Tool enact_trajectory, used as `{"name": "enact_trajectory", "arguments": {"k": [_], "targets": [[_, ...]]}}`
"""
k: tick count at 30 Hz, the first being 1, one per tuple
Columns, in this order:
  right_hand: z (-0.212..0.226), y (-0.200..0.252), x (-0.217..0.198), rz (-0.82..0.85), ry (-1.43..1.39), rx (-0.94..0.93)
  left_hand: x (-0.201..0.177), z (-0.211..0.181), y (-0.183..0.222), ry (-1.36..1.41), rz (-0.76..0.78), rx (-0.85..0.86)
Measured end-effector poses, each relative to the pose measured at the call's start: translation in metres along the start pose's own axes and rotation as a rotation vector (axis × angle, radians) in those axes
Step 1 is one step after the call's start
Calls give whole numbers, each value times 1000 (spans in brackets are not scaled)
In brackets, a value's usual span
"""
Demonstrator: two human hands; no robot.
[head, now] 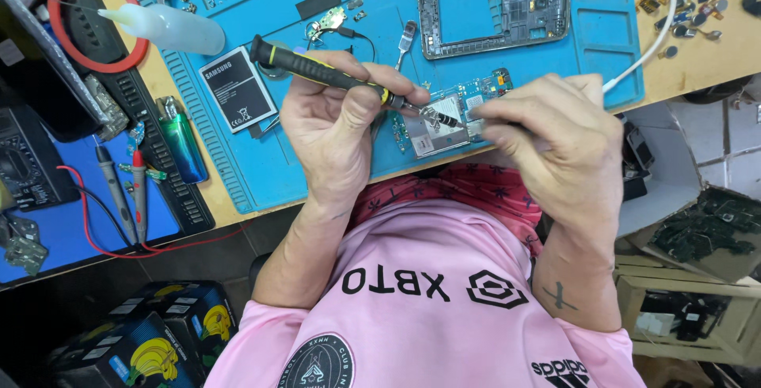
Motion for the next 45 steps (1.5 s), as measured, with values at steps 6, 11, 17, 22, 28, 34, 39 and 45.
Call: {"name": "enact_trajectory", "arguments": {"k": [6,11,17,22,28,34,39,45], "targets": [[-20,8,-2,-31,88,71,16,7,11,-33,-47,-265],[-27,9,3,-5,146,57,21,6,7,-122,-61,-260],[-30,10,3,-2,164,60,17,8,6,-106,-14,-196],[-32,11,5,-1,174,67,15,9,6,-133,-32,-168],[-30,10,4,-11,179,39,14,9,7,-79,-17,-176],[-17,7,4,25,61,-43,6,8,6,-12,-30,-83],[-2,0,0,-35,114,-66,3,9,10,49,-36,-100],[20,-13,-5,-160,73,-101,10,1,11,-9,-35,-47]]}}
Point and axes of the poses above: each hand's wrist, its own y-axis away from the middle knuckle, its own x-axis out of the palm, z = x × y, the point moved 1 cm from there along -y, towards the middle knuckle, and after that the axes turned 13 degrees about z, right-handed, at the moved point
